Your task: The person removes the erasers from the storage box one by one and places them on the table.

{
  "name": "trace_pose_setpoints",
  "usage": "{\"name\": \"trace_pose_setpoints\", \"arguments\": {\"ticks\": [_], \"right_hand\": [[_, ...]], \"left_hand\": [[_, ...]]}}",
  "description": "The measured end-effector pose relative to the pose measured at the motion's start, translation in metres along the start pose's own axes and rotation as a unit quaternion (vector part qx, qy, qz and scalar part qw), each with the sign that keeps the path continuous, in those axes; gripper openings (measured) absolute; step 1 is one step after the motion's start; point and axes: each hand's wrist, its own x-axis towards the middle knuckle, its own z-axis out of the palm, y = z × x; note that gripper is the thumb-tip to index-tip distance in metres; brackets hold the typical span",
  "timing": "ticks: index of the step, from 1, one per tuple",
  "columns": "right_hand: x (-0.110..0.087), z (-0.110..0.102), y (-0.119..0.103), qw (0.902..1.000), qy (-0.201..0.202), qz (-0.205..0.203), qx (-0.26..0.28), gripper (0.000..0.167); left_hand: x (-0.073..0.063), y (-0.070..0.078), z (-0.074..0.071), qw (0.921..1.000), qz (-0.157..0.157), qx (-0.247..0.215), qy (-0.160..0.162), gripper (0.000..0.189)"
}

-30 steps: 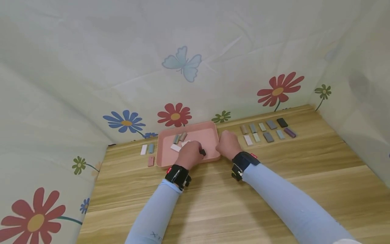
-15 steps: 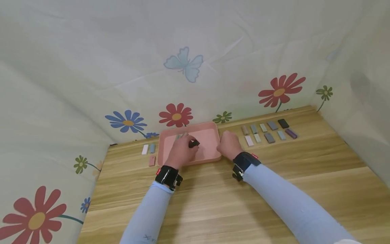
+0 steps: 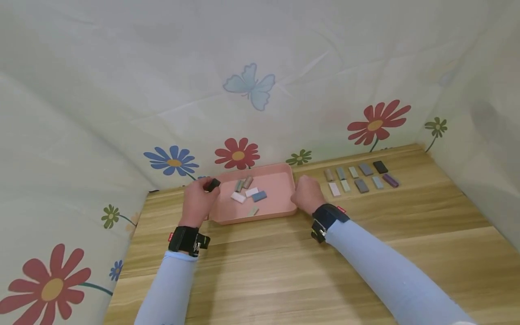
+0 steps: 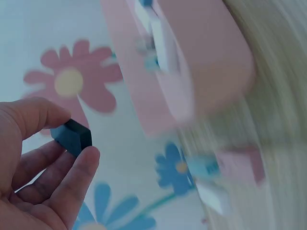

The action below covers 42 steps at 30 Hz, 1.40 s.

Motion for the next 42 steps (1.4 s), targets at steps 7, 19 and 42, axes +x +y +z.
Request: {"name": "trace_pose_setpoints", "arguments": {"ticks": [7, 19, 42], "right_hand": [[0.0, -0.002, -0.001, 0.9999, -0.005, 0.004, 0.009, 0.028], [0.0, -0.005, 0.002, 0.9997, -0.012, 0.009, 0.019, 0.029], [-0.002, -0.002, 0.001, 0.9994, -0.013, 0.018, 0.026, 0.029]], "left_hand": [[-0.01, -0.042, -0.031, 0.9971, -0.046, 0.009, 0.059, 0.032], [-0.029, -0.093, -0.027, 0.9889, -0.127, 0.036, 0.069, 0.026], [-0.024, -0.094, -0.005, 0.982, -0.163, 0.088, 0.039, 0.022]]}}
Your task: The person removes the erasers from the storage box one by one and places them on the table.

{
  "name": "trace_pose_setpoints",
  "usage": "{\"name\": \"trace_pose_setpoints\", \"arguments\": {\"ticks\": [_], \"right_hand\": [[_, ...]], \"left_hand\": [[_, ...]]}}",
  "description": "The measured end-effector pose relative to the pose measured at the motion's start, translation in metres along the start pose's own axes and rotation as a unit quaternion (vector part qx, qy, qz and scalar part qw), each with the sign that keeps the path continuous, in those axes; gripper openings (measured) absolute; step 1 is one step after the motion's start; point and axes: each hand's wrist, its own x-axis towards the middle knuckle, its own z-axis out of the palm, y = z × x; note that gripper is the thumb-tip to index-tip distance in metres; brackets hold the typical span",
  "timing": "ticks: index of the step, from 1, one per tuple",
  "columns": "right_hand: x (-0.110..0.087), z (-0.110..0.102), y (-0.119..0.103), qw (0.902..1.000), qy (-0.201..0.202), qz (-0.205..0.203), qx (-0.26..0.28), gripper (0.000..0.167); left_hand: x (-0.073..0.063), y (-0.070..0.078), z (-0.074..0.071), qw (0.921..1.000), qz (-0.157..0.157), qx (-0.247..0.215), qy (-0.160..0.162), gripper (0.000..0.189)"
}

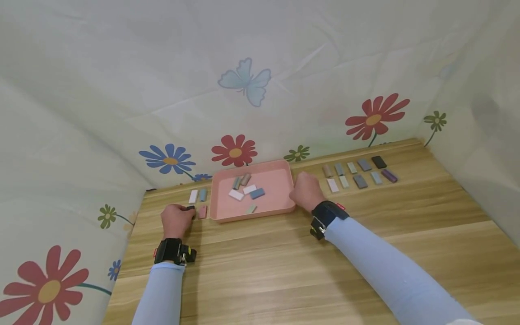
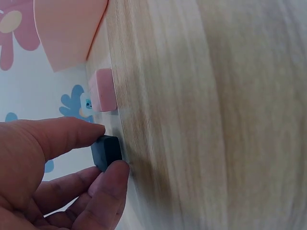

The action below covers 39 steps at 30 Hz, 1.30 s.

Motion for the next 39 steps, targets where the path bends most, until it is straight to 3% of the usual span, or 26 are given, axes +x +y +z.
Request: {"name": "trace_pose_setpoints", "arguments": {"ticks": [9, 14, 18, 24, 29, 34, 39], "right_hand": [[0.0, -0.002, -0.001, 1.0, 0.003, -0.004, 0.002, 0.028], [0.001, -0.002, -0.002, 0.9999, 0.003, -0.009, -0.003, 0.029], [0.001, -0.003, -0.001, 0.9999, 0.007, -0.009, -0.005, 0.03], [0.0, -0.004, 0.0, 0.9999, 0.006, -0.009, -0.008, 0.03], [-0.002, -0.004, -0.001, 1.0, 0.0, -0.006, -0.005, 0.031], [-0.003, -0.003, -0.002, 1.0, 0.0, -0.002, 0.0, 0.03], [-0.003, -0.001, -0.001, 1.0, 0.002, -0.007, -0.004, 0.03]], "left_hand": [[-0.002, 0.006, -0.005, 0.9998, 0.002, 0.021, 0.002, 0.022], [-0.005, 0.016, -0.012, 0.999, 0.017, 0.039, 0.017, 0.027], [-0.008, 0.037, -0.018, 0.998, 0.051, 0.018, 0.033, 0.043], [-0.018, 0.081, -0.026, 0.9948, 0.086, -0.025, 0.05, 0.061], [-0.03, 0.109, -0.02, 0.9943, 0.103, -0.023, 0.016, 0.072], [-0.041, 0.122, -0.001, 0.9894, 0.142, 0.009, -0.027, 0.078], [-0.051, 0.134, 0.019, 0.9863, 0.149, 0.032, -0.063, 0.079]]}}
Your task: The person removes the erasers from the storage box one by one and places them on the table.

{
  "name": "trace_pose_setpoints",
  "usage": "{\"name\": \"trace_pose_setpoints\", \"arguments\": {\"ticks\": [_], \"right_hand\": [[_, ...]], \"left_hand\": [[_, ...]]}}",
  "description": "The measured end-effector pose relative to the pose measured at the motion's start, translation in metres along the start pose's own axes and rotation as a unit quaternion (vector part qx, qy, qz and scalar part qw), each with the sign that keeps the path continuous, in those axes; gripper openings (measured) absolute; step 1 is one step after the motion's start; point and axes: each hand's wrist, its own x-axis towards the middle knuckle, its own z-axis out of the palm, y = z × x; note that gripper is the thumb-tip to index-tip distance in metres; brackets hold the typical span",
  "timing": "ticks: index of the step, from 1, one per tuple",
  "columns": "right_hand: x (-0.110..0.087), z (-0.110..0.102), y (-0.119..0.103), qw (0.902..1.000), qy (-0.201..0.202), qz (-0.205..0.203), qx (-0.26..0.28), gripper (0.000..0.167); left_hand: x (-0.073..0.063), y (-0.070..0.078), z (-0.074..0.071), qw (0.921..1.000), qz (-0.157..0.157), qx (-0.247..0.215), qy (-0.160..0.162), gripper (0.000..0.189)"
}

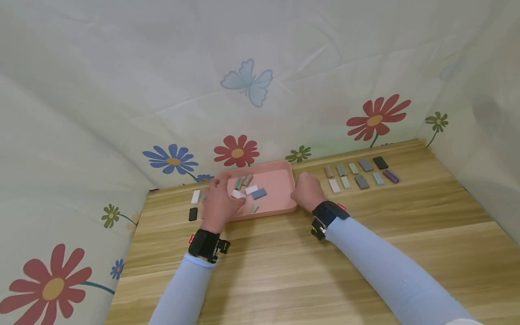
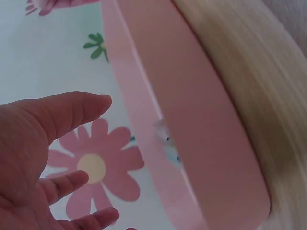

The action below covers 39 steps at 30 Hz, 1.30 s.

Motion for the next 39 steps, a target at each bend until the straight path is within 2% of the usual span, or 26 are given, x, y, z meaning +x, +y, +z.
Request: {"name": "trace_pose_setpoints", "arguments": {"ticks": [7, 9, 15, 21, 24, 30, 39], "right_hand": [[0.0, 0.0, 0.001, 1.0, 0.0, 0.005, 0.001, 0.03], [0.0, -0.001, 0.0, 1.0, 0.0, 0.004, 0.002, 0.03], [-0.001, -0.002, -0.001, 1.0, -0.002, 0.001, 0.001, 0.03], [-0.001, -0.002, -0.002, 1.0, -0.002, 0.0, 0.0, 0.03], [0.0, -0.001, -0.002, 1.0, -0.002, 0.001, -0.002, 0.03], [-0.001, 0.0, -0.003, 1.0, -0.005, 0.005, 0.0, 0.03], [0.0, -0.001, -0.001, 0.9999, -0.01, 0.009, 0.007, 0.03]], "left_hand": [[-0.002, 0.016, 0.019, 0.9988, -0.002, 0.033, -0.036, 0.062], [-0.003, 0.019, 0.022, 0.9983, -0.008, 0.029, -0.049, 0.057], [-0.001, 0.025, 0.03, 0.9935, -0.044, -0.02, -0.103, 0.043], [0.003, 0.03, 0.039, 0.9896, -0.062, -0.007, -0.129, 0.023], [0.003, 0.031, 0.041, 0.9876, -0.068, 0.006, -0.141, 0.021], [0.004, 0.03, 0.043, 0.9874, -0.061, 0.036, -0.141, 0.02], [0.007, 0.027, 0.045, 0.989, -0.028, 0.03, -0.142, 0.017]]}}
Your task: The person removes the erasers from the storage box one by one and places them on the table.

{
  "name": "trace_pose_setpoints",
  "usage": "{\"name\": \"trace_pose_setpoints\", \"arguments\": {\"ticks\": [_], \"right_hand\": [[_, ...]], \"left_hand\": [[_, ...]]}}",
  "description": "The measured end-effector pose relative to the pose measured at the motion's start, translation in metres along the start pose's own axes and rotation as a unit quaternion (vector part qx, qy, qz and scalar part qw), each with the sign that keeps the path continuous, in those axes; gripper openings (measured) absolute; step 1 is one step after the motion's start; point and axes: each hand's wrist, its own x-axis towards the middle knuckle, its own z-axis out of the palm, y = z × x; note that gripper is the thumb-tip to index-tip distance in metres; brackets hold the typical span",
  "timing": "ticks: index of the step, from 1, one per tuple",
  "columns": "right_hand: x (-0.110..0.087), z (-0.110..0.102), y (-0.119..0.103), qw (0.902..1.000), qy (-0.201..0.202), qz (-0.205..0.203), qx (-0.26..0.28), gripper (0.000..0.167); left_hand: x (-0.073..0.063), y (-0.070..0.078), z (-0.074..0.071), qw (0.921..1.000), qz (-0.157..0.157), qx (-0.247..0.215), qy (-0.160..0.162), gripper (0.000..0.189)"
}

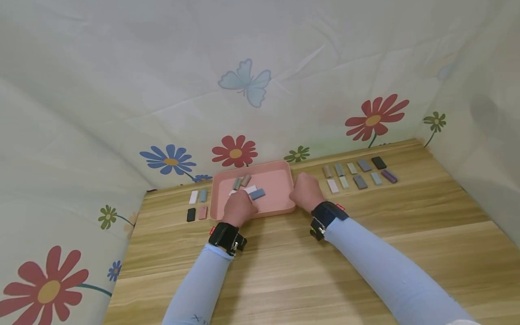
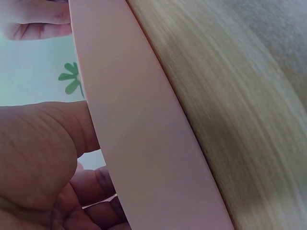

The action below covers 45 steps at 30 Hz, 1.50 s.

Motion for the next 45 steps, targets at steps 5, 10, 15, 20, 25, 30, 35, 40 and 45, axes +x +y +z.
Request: {"name": "trace_pose_setpoints", "arguments": {"ticks": [5, 10, 15, 20, 25, 30, 35, 40, 45], "right_hand": [[0.0, 0.001, -0.001, 1.0, -0.002, 0.002, 0.001, 0.028], [0.001, 0.0, -0.001, 0.9999, -0.004, 0.007, -0.008, 0.028], [0.001, 0.0, 0.0, 0.9999, -0.007, 0.009, -0.005, 0.027], [0.001, 0.002, 0.0, 0.9999, 0.004, -0.006, -0.008, 0.028], [0.002, 0.002, 0.002, 0.999, 0.023, -0.034, -0.02, 0.031], [0.002, 0.002, 0.002, 0.9994, 0.018, -0.027, -0.01, 0.031], [0.004, 0.004, 0.007, 0.9995, 0.019, -0.023, -0.008, 0.03], [0.004, 0.004, 0.007, 0.9994, 0.022, -0.026, -0.004, 0.031], [0.002, 0.002, 0.004, 0.9997, 0.012, -0.019, 0.006, 0.031]], "left_hand": [[-0.002, -0.005, -0.004, 0.9998, 0.016, -0.005, 0.007, 0.019], [-0.005, -0.014, -0.012, 0.9984, 0.015, -0.042, 0.033, 0.014], [-0.004, -0.03, -0.025, 0.993, 0.005, -0.094, 0.071, 0.008], [-0.005, -0.054, -0.045, 0.9841, -0.013, -0.121, 0.13, 0.025], [-0.006, -0.084, -0.059, 0.9665, -0.026, -0.145, 0.21, 0.029], [-0.009, -0.117, -0.072, 0.9533, -0.05, -0.171, 0.244, 0.033], [-0.004, -0.147, -0.079, 0.942, -0.077, -0.17, 0.279, 0.034], [0.005, -0.17, -0.077, 0.9319, -0.103, -0.173, 0.302, 0.032], [0.011, -0.182, -0.071, 0.932, -0.106, -0.157, 0.309, 0.027]]}}
